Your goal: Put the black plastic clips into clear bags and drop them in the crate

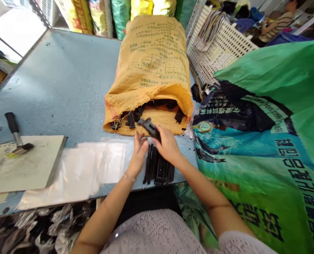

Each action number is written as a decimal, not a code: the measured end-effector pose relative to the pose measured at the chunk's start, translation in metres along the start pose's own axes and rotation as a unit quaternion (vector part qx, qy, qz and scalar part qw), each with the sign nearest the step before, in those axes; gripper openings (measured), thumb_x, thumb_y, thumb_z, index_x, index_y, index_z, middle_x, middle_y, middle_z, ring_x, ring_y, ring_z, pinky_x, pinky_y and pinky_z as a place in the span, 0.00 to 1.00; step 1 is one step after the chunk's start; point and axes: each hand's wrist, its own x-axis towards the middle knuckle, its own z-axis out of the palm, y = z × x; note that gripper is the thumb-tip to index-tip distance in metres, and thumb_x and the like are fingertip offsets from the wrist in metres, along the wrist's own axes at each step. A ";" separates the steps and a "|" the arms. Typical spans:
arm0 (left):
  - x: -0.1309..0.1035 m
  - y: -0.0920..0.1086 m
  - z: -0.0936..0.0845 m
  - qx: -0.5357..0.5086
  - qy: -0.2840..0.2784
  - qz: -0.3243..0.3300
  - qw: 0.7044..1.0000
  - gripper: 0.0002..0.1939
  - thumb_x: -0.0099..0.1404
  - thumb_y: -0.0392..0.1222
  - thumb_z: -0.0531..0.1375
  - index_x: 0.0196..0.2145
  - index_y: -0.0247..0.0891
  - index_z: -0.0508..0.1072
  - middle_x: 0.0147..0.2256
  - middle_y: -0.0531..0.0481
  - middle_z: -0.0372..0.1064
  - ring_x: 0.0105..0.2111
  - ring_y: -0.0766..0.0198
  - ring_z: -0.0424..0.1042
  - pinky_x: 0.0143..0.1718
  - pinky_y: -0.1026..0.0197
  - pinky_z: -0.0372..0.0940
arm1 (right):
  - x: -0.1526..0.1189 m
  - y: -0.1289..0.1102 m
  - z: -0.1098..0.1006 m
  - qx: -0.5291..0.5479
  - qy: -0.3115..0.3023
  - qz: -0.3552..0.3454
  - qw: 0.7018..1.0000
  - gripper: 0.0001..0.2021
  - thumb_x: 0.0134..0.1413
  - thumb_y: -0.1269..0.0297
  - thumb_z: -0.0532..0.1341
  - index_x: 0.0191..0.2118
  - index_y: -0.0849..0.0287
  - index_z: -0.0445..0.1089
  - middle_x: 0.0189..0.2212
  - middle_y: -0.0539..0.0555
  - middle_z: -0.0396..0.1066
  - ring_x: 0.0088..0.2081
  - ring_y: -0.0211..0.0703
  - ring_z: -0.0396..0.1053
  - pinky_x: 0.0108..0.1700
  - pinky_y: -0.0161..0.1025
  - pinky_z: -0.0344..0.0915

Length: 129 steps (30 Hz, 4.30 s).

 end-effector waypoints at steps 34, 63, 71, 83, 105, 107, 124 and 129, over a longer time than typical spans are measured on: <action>-0.016 0.055 -0.043 -0.055 0.003 -0.090 0.994 0.24 0.61 0.60 0.67 0.44 0.39 0.71 0.30 0.55 0.68 0.24 0.69 0.66 0.24 0.66 0.62 | 0.029 -0.060 0.011 0.097 -0.096 -0.062 0.989 0.15 0.74 0.51 0.49 0.40 0.55 0.63 0.31 0.53 0.71 0.33 0.44 0.68 0.35 0.39 0.58; -0.027 0.034 -0.047 0.016 -0.076 -0.180 0.981 0.30 0.65 0.65 0.61 0.51 0.37 0.66 0.21 0.56 0.66 0.20 0.66 0.65 0.23 0.65 0.60 | 0.028 -0.032 0.002 -0.032 -0.273 -0.129 0.953 0.21 0.76 0.52 0.48 0.42 0.59 0.72 0.38 0.57 0.78 0.39 0.46 0.73 0.37 0.38 0.58; -0.022 -0.023 -0.026 0.181 0.009 -0.041 0.983 0.38 0.66 0.60 0.61 0.66 0.39 0.59 0.62 0.35 0.64 0.65 0.46 0.63 0.69 0.41 0.55 | 0.148 -0.009 0.027 -0.067 -0.194 0.233 0.951 0.33 0.71 0.40 0.48 0.53 0.71 0.70 0.54 0.79 0.72 0.58 0.67 0.70 0.55 0.52 0.62; -0.008 -0.018 -0.042 0.005 0.024 -0.026 0.999 0.42 0.61 0.67 0.65 0.66 0.50 0.61 0.64 0.41 0.62 0.62 0.50 0.68 0.64 0.45 0.64 | 0.069 -0.002 -0.014 0.210 -0.260 0.220 0.917 0.09 0.64 0.61 0.60 0.36 0.60 0.72 0.26 0.47 0.72 0.26 0.35 0.68 0.27 0.30 0.62; -0.028 0.050 -0.054 -0.148 0.053 -0.116 0.981 0.28 0.57 0.59 0.70 0.46 0.39 0.69 0.35 0.51 0.70 0.27 0.68 0.70 0.26 0.65 0.65 | 0.040 -0.062 0.028 -0.014 -0.182 -0.095 0.979 0.22 0.76 0.51 0.47 0.41 0.59 0.71 0.38 0.57 0.76 0.39 0.46 0.71 0.38 0.39 0.57; -0.018 0.048 -0.050 -0.155 0.083 -0.091 0.980 0.28 0.56 0.60 0.71 0.43 0.39 0.69 0.35 0.51 0.70 0.27 0.68 0.70 0.27 0.65 0.65 | 0.018 -0.065 0.023 0.013 -0.199 -0.080 0.977 0.22 0.75 0.48 0.49 0.43 0.58 0.71 0.39 0.57 0.76 0.39 0.46 0.71 0.38 0.39 0.57; -0.044 -0.034 -0.039 0.222 0.030 -0.021 0.974 0.44 0.62 0.51 0.66 0.70 0.37 0.55 0.69 0.32 0.51 0.72 0.42 0.48 0.73 0.39 0.40 | 0.128 -0.045 0.065 0.040 -0.175 0.180 0.967 0.22 0.69 0.49 0.57 0.53 0.65 0.64 0.55 0.73 0.72 0.54 0.63 0.71 0.51 0.49 0.65; -0.034 -0.018 -0.050 0.181 0.010 -0.027 0.983 0.40 0.62 0.55 0.67 0.67 0.41 0.63 0.69 0.35 0.53 0.69 0.44 0.55 0.72 0.40 0.48 | 0.134 -0.032 0.062 0.230 -0.222 0.263 0.910 0.10 0.69 0.61 0.51 0.42 0.62 0.65 0.36 0.64 0.77 0.33 0.48 0.74 0.34 0.40 0.68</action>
